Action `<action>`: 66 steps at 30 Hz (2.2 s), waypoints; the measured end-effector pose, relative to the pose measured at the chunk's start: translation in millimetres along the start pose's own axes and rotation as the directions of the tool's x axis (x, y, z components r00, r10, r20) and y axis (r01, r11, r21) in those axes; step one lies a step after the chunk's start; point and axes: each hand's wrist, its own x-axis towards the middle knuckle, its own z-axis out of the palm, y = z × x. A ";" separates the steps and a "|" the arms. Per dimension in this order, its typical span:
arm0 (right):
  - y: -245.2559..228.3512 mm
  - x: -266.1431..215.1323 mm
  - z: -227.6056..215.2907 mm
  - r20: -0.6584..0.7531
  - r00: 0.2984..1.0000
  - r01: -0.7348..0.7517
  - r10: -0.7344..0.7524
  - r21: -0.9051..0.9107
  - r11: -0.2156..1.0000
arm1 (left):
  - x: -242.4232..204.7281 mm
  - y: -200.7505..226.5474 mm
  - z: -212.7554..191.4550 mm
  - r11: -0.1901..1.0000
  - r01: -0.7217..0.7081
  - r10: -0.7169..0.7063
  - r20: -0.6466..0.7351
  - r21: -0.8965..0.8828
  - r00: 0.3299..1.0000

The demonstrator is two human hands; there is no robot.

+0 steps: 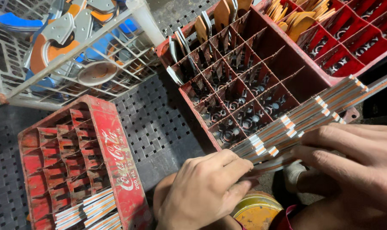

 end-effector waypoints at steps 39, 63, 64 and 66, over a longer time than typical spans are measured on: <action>22.7 -16.9 18.1 -0.030 0.997 0.068 -0.071 -0.086 0.994 | 7.5 2.9 12.8 0.998 -0.002 0.001 0.020 0.056 1.000; 33.0 99.1 11.5 0.067 0.991 0.105 -0.112 0.104 0.989 | 18.3 -40.5 -12.2 0.932 0.330 -0.297 -0.203 0.151 0.933; 31.5 101.5 14.6 0.127 0.990 0.058 -0.068 0.081 0.995 | 18.1 -41.2 -11.8 0.925 0.349 -0.317 -0.202 0.149 0.927; 26.7 106.6 24.9 0.240 0.970 -0.033 0.026 0.028 0.999 | 16.5 -42.5 -12.4 0.913 0.378 -0.348 -0.190 0.153 0.918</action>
